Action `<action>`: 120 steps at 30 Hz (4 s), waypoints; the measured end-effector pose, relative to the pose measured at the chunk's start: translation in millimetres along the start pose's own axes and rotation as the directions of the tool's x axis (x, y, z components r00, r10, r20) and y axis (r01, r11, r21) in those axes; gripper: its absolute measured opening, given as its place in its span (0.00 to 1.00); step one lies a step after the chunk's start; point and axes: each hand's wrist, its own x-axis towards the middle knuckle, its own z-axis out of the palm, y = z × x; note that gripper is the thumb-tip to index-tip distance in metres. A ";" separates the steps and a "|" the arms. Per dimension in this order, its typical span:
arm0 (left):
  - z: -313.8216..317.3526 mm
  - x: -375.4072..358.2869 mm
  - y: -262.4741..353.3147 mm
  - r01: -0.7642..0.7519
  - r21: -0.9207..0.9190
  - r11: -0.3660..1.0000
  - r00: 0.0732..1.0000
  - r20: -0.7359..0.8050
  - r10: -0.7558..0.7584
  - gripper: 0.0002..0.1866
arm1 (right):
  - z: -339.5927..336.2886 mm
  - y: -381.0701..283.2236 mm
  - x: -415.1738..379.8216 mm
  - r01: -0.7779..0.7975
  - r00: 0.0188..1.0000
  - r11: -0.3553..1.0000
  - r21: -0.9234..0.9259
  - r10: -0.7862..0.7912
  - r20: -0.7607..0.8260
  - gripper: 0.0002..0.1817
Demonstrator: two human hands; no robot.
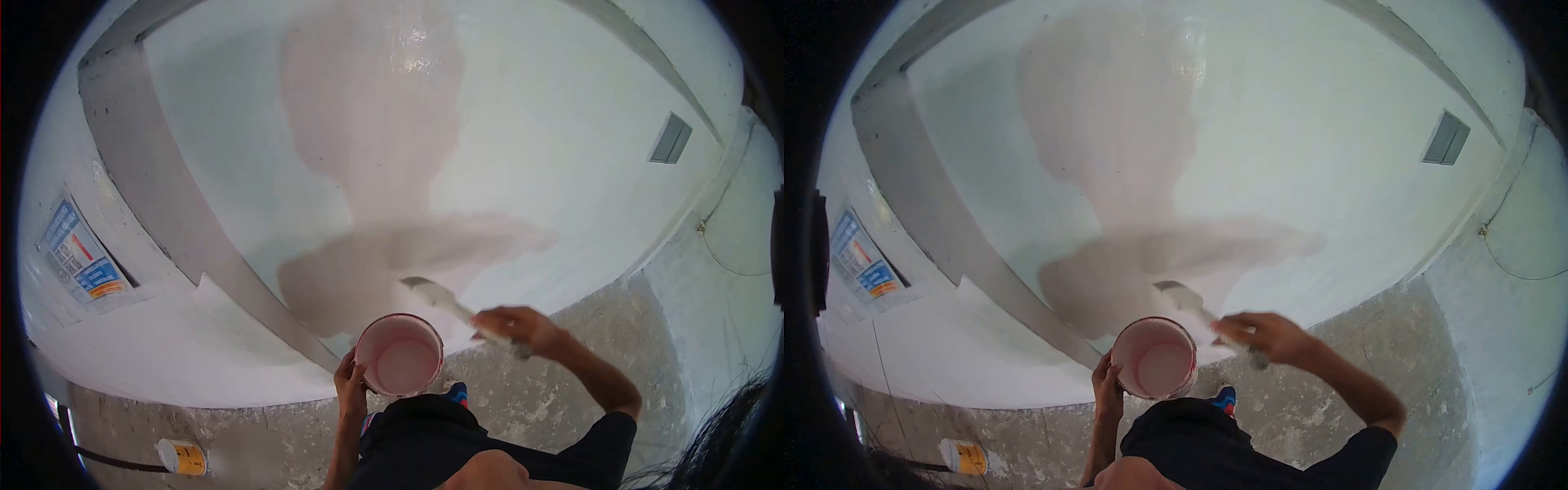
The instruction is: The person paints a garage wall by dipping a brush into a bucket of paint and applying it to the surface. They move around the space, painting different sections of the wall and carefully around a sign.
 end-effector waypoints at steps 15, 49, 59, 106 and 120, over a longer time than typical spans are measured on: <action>1.3 -11.6 15.3 -0.100 -0.016 0.995 0.989 -0.113 0.098 0.27 | -98.9 -116.4 -18.3 0.363 0.293 0.435 -0.824 -0.893 -0.342 0.12; -10.9 -38.8 86.4 -0.494 0.547 0.676 0.633 -0.308 0.711 0.22 | 81.3 -62.8 78.4 0.745 0.649 0.523 -0.414 -0.425 0.631 0.23; -9.5 -30.2 89.6 -0.427 0.445 0.787 0.696 -0.394 0.600 0.21 | 38.4 -71.1 73.8 0.496 0.867 0.868 -0.026 -0.497 -0.030 0.11; 25.5 -25.6 94.6 -0.395 0.012 0.919 0.850 -0.375 0.370 0.23 | 69.6 -64.2 79.8 0.542 0.836 0.786 -0.296 -0.540 0.099 0.11; 14.5 -15.4 83.9 -0.420 -0.012 0.908 0.835 -0.398 0.381 0.20 | 4.1 -120.7 73.0 0.690 0.655 0.649 -0.321 -0.748 -0.103 0.13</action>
